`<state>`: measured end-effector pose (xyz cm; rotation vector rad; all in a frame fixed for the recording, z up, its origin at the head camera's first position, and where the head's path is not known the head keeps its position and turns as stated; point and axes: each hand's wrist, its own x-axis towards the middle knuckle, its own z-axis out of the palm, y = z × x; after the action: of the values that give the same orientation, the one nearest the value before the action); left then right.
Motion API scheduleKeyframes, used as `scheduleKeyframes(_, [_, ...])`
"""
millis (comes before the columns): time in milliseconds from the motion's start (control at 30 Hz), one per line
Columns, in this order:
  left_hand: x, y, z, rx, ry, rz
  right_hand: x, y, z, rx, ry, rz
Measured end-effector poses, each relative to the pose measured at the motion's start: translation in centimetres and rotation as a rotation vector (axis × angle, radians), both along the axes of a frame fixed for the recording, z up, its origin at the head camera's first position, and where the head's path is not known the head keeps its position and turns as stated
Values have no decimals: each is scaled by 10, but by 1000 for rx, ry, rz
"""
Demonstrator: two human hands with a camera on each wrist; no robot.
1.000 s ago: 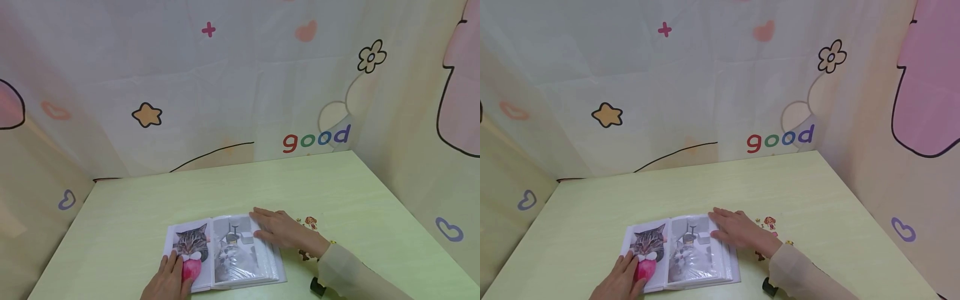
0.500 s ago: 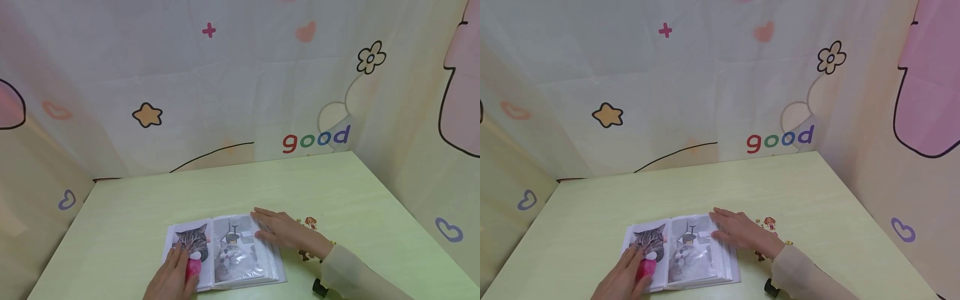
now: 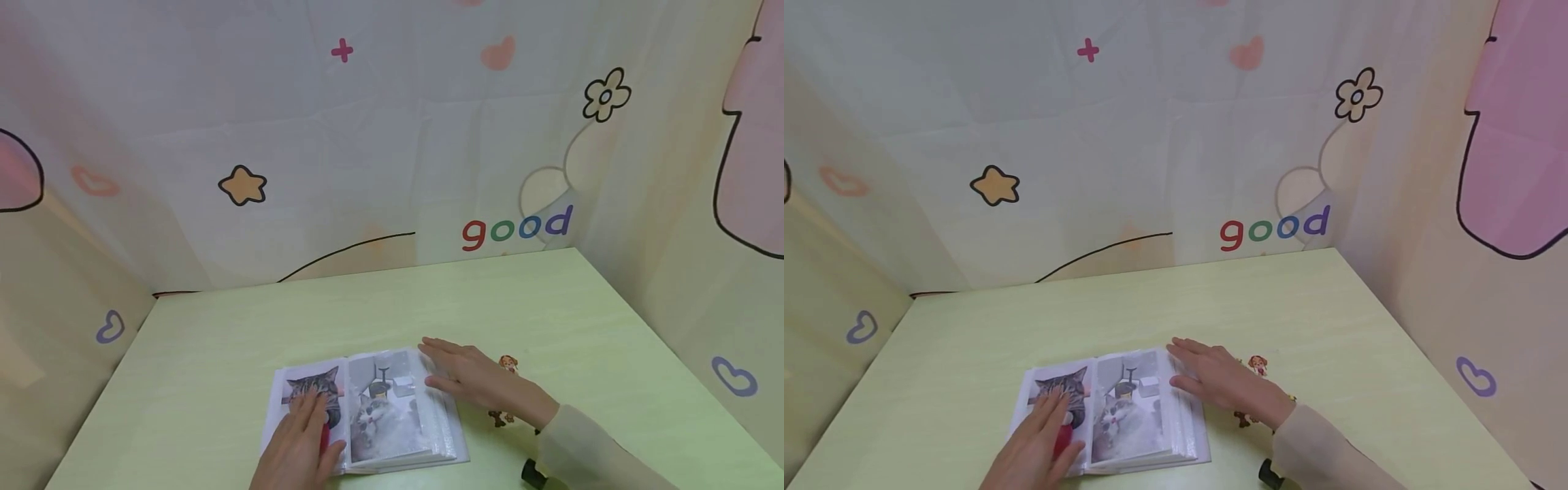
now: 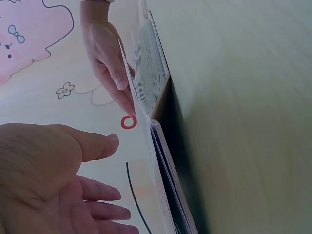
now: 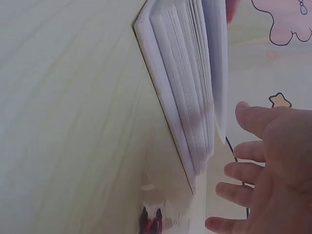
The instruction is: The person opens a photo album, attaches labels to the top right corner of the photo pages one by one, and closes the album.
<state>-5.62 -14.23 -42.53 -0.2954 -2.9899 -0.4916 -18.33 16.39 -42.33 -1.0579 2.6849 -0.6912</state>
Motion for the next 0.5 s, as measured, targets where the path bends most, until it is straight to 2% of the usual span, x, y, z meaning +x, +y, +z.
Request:
scheduleKeyframes(100, [0,2,1,14,37,-28,1,3,1,0,16,-2])
scheduleKeyframes(333, [-4,9,10,22,-8,-47,5,15,4,12,35,-35])
scheduleKeyframes(500, [-6,17,16,29,25,-71,8,24,8,15,26,-68])
